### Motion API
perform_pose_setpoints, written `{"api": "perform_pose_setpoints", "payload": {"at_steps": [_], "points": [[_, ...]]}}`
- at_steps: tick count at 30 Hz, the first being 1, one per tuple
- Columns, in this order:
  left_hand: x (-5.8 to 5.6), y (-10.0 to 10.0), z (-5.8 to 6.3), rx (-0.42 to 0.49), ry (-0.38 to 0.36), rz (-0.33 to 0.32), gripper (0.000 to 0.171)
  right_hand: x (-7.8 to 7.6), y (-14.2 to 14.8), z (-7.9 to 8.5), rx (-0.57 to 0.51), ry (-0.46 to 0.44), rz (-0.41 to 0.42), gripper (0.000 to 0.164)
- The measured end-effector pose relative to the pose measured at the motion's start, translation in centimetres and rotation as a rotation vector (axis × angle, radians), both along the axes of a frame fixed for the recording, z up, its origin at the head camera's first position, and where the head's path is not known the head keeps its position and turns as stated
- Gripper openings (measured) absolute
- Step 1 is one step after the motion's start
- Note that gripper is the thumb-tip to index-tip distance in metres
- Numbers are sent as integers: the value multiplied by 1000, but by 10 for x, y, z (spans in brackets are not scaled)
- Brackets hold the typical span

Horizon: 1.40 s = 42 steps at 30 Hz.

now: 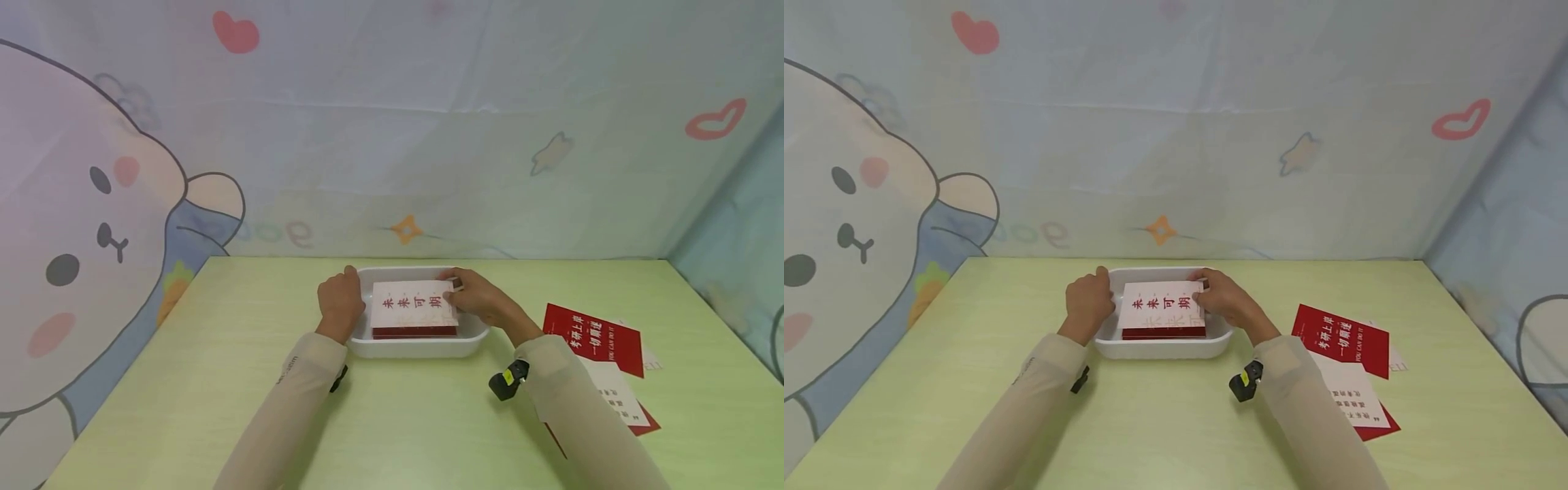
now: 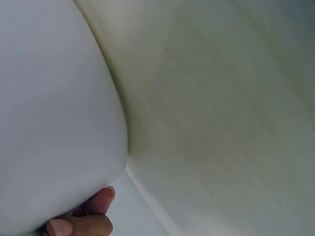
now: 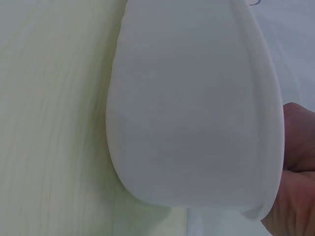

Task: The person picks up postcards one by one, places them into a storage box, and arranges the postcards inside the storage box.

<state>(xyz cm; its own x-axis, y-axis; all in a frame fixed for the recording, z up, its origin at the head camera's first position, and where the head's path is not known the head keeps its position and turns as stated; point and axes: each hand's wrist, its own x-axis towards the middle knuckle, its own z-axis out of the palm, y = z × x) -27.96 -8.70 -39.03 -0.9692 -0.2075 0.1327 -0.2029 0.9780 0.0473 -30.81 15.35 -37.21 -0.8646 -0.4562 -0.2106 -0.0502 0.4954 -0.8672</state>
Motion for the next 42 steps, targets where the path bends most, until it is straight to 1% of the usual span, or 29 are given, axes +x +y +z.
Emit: {"api": "perform_pose_setpoints", "payload": {"at_steps": [7,13,21,24,28,34,39,42], "points": [[-3,4,-1,3,-15,-10,31,2,3,0,42,23,-10,41],[-4,5,0,-16,-2,-10,30,0,2,-2,93,74,-7,39],[-4,4,1,-15,-13,4,29,-3,-6,-4,142,133,-5,38],[-4,4,1,-16,-11,5,29,-4,-9,-8,173,145,-22,38],[-4,4,0,-17,-4,1,29,-2,-11,-11,254,195,-35,40],[-2,7,0,-8,12,2,28,1,-13,-12,352,268,-24,44],[-2,9,-1,-13,25,-5,26,-1,-12,-14,460,392,11,45],[-2,9,0,-33,24,2,26,-3,-13,-15,492,439,17,45]]}}
